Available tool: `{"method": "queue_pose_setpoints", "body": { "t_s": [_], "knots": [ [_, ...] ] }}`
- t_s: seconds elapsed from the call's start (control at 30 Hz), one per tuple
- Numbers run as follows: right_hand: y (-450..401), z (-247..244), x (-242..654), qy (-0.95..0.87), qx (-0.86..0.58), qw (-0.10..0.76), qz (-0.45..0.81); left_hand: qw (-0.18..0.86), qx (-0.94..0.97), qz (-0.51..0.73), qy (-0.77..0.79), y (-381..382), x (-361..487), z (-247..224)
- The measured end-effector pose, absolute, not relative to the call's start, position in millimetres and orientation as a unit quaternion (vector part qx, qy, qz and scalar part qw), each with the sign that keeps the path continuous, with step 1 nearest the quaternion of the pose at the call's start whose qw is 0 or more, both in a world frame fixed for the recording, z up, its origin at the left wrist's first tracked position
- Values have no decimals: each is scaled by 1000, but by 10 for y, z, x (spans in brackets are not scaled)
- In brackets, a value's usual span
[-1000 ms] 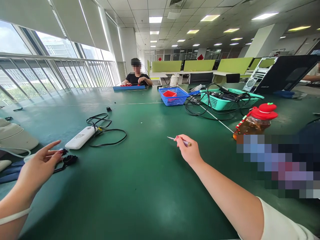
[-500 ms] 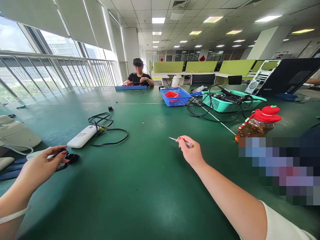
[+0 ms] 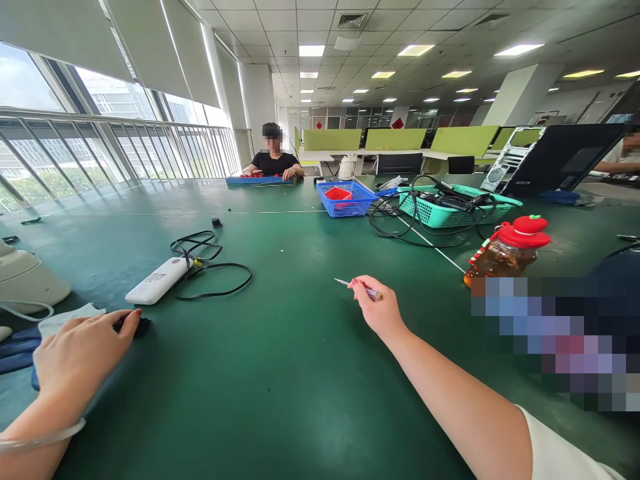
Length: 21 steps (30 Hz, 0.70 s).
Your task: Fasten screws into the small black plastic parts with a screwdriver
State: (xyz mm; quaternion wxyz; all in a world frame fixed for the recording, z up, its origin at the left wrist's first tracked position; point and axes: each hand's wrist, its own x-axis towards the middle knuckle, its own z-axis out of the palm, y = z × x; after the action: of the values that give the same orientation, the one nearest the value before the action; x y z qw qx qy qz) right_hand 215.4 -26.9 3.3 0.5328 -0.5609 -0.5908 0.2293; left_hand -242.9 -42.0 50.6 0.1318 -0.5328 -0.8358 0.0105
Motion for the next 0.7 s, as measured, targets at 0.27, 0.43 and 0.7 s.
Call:
{"method": "queue_pose_setpoints", "body": {
  "t_s": [0.27,0.43,0.7],
  "knots": [
    [-254,24,2151,-604,-554,533,212,172,-547,11,-819,-412,-2523,435],
    [-251,16,2148,-609,-546,536,210,180,-560,23,-808,-428,-2478,446],
    [-248,13,2153,-616,-539,537,208,192,-600,18,-777,-422,-2544,358]
  ]
}}
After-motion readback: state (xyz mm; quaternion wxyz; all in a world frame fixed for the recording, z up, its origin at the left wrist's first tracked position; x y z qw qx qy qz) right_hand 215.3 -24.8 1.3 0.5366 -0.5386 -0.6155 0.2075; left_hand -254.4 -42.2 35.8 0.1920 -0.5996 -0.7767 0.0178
